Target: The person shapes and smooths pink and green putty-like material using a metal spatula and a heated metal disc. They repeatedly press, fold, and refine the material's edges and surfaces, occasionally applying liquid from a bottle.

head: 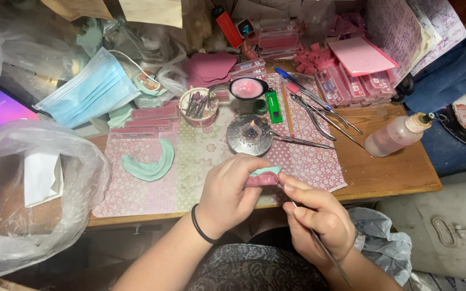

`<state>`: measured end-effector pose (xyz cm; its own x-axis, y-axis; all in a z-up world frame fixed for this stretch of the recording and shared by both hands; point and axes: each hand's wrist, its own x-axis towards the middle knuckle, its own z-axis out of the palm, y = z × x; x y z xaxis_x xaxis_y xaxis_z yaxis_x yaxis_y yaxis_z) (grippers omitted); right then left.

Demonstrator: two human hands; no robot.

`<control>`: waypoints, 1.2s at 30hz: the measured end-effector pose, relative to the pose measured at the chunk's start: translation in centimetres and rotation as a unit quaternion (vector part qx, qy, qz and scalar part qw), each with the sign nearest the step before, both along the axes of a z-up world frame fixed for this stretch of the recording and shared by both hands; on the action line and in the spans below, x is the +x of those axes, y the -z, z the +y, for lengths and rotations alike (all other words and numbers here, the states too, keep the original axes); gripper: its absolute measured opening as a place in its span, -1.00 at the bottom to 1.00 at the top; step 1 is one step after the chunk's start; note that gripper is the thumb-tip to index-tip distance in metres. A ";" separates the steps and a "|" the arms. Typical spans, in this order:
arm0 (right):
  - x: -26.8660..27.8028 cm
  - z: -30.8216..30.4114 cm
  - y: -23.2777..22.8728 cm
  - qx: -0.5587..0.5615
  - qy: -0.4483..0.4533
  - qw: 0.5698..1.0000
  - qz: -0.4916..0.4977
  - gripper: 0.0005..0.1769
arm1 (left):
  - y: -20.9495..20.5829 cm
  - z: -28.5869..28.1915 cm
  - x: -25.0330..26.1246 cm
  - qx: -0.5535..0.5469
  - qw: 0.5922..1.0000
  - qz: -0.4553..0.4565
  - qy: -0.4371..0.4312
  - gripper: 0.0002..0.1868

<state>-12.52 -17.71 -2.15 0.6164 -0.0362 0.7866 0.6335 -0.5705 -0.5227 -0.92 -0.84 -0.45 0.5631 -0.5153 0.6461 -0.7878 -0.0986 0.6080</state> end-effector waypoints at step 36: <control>-2.9 -8.9 -1.8 0.112 0.168 0.979 -0.007 -0.58 | -0.2 0.3 0.5 0.000 0.985 0.115 0.131 -0.85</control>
<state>-15.46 -26.65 -0.33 0.5295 -0.4079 0.7438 0.4383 -0.6192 -0.6515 -0.43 -0.52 -0.25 0.5424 -0.6628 0.5163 -0.6269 0.0898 0.7739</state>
